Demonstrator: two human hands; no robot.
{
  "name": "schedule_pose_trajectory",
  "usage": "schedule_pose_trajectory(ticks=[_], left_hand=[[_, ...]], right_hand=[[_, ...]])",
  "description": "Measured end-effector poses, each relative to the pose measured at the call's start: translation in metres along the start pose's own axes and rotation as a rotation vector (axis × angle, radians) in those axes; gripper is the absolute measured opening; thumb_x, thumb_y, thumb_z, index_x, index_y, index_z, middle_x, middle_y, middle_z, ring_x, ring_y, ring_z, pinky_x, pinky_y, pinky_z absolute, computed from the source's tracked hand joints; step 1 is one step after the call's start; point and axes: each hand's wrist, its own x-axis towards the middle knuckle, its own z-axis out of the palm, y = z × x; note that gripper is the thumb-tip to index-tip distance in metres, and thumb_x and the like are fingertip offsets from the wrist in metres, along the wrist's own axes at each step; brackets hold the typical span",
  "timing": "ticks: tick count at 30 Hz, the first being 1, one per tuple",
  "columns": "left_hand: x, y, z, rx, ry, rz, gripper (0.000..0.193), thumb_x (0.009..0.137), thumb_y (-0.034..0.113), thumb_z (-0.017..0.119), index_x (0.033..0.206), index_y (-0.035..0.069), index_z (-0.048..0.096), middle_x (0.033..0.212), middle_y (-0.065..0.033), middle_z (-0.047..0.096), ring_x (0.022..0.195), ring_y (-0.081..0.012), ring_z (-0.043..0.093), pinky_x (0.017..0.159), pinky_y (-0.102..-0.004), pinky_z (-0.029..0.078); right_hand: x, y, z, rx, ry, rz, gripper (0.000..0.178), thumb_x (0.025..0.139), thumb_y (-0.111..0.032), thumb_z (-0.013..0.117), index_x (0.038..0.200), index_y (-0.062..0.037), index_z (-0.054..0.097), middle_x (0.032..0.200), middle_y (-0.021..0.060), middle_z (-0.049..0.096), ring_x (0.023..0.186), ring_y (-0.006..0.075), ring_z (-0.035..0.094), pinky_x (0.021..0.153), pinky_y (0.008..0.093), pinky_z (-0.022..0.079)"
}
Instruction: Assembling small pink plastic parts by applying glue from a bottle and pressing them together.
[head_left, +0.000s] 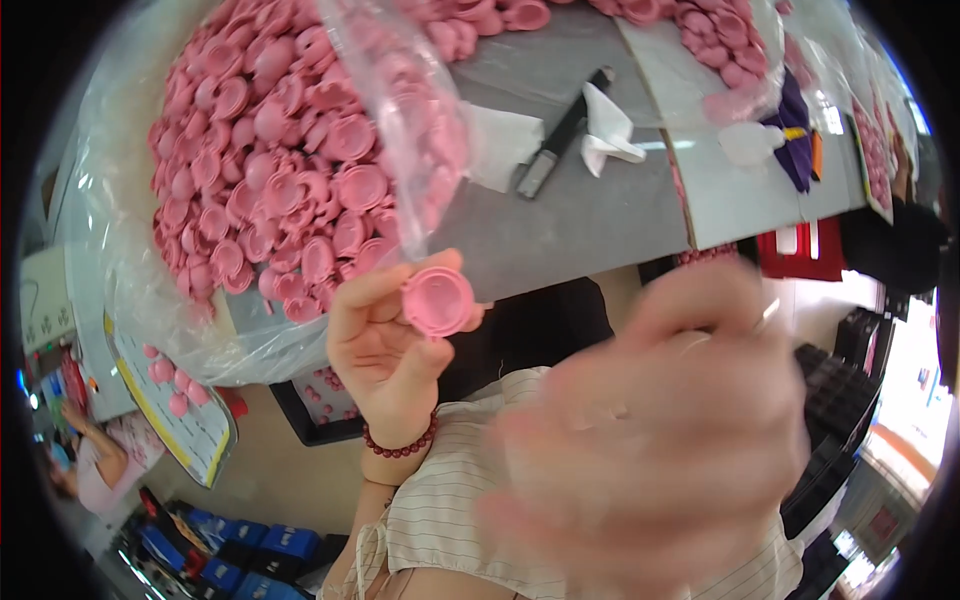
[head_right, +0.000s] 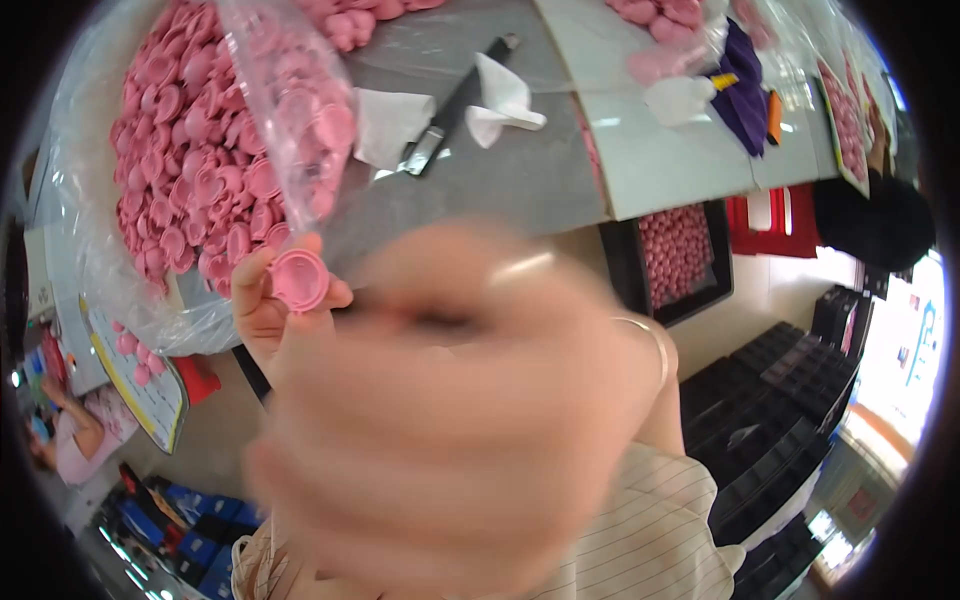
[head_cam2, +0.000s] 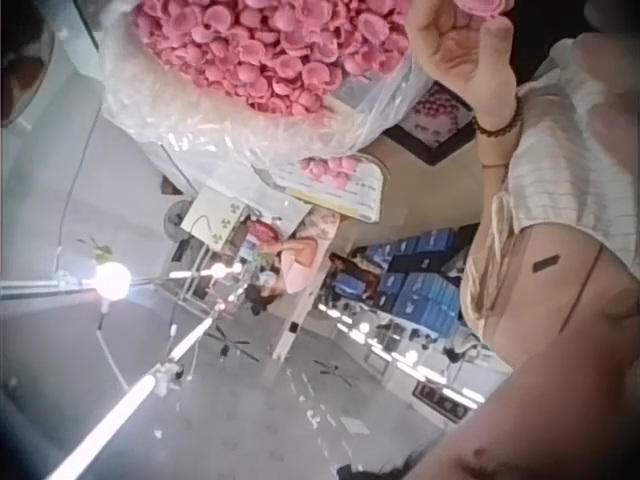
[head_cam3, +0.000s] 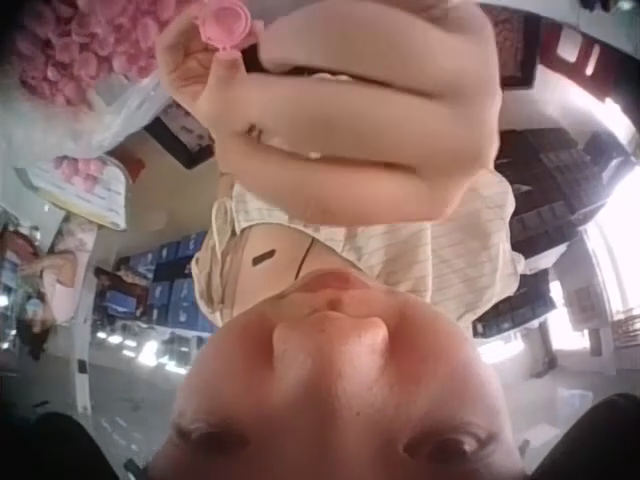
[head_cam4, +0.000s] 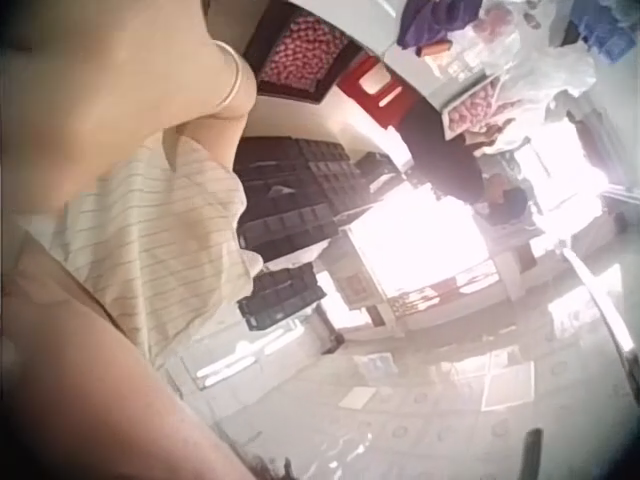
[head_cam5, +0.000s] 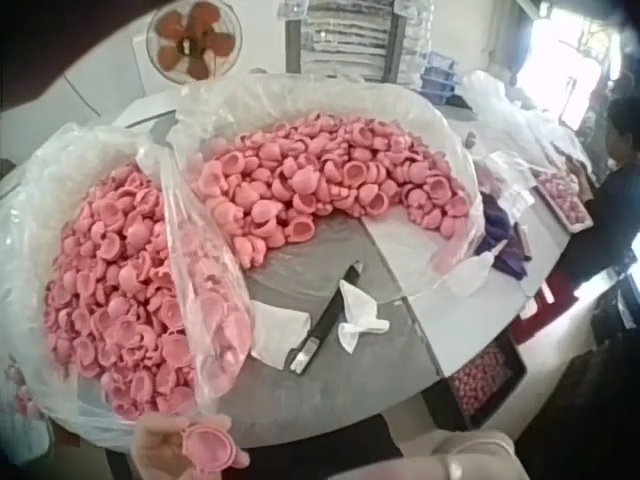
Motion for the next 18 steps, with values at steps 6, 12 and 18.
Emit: schedule_pose_trajectory(ticks=[6, 12, 18], left_hand=[[0.001, 0.004, 0.008, 0.019, 0.067, 0.040, 0.047, 0.069, 0.011, 0.066, 0.106, -0.002, 0.040, 0.099, -0.0236, 0.053, 0.073, -0.0228, 0.059, 0.066, -0.0312, 0.050], [0.000, -0.001, 0.004, -0.031, 0.049, 0.007, 0.048, 0.068, 0.011, 0.066, 0.107, -0.001, 0.040, 0.101, -0.0239, 0.052, 0.075, -0.0226, 0.059, 0.068, -0.0306, 0.049], [-0.001, 0.002, 0.003, -0.017, 0.059, 0.016, 0.048, 0.068, 0.011, 0.066, 0.107, -0.001, 0.040, 0.102, -0.0246, 0.052, 0.076, -0.0223, 0.059, 0.067, -0.0298, 0.050]], right_hand=[[0.008, -0.013, -0.002, 0.150, 0.189, -0.129, 0.011, 0.065, -0.007, 0.053, 0.074, -0.0119, 0.053, 0.067, -0.0005, 0.052, 0.058, 0.0131, 0.048, 0.050, 0.0281, 0.031], [0.030, -0.015, 0.003, 0.417, 0.346, -0.307, 0.016, 0.064, -0.010, 0.062, 0.074, -0.0173, 0.052, 0.062, -0.0093, 0.049, 0.055, 0.0063, 0.048, 0.055, 0.0252, 0.031], [0.016, -0.027, -0.011, 0.251, 0.298, -0.166, 0.013, 0.066, -0.009, 0.061, 0.075, -0.0142, 0.053, 0.065, -0.0067, 0.052, 0.055, 0.0074, 0.049, 0.054, 0.0243, 0.033]])
